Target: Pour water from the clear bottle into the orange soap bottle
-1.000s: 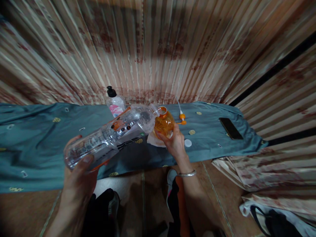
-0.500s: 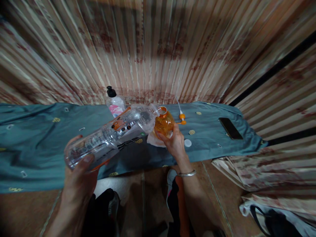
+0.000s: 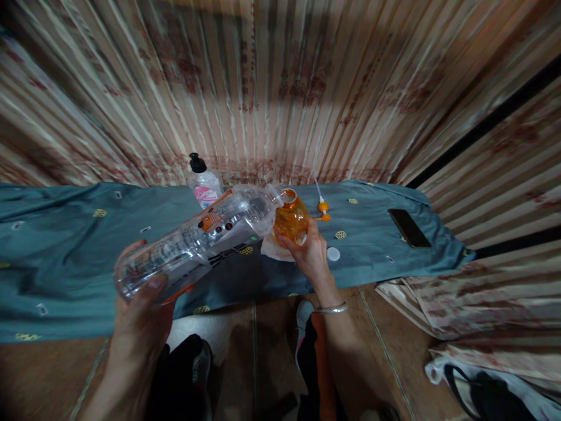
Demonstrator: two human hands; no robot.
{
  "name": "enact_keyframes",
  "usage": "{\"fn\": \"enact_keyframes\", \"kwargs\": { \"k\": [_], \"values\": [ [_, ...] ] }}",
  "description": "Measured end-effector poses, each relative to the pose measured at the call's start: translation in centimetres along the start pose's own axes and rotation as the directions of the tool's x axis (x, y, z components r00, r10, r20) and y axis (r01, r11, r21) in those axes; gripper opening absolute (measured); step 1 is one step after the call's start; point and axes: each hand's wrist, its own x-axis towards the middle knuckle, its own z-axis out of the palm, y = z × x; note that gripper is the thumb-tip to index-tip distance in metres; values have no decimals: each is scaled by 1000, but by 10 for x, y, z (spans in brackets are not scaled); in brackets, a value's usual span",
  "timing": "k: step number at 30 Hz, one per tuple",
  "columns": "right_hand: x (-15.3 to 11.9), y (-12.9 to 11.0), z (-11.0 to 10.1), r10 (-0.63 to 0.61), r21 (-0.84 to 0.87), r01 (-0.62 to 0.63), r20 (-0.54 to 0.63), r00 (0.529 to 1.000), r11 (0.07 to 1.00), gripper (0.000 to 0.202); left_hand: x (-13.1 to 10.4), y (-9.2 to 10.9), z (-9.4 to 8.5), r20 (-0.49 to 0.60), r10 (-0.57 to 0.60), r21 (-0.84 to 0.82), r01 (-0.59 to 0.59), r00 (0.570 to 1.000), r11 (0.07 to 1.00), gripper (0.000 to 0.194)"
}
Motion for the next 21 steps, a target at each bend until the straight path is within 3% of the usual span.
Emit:
{"fn": "enact_keyframes", "kwargs": {
  "k": [21],
  "values": [
    [0,0,-1,5,-23,-5,13,1000,1000,74,-4,7,6,-9,-36,32,36,999,999,76]
  ]
}}
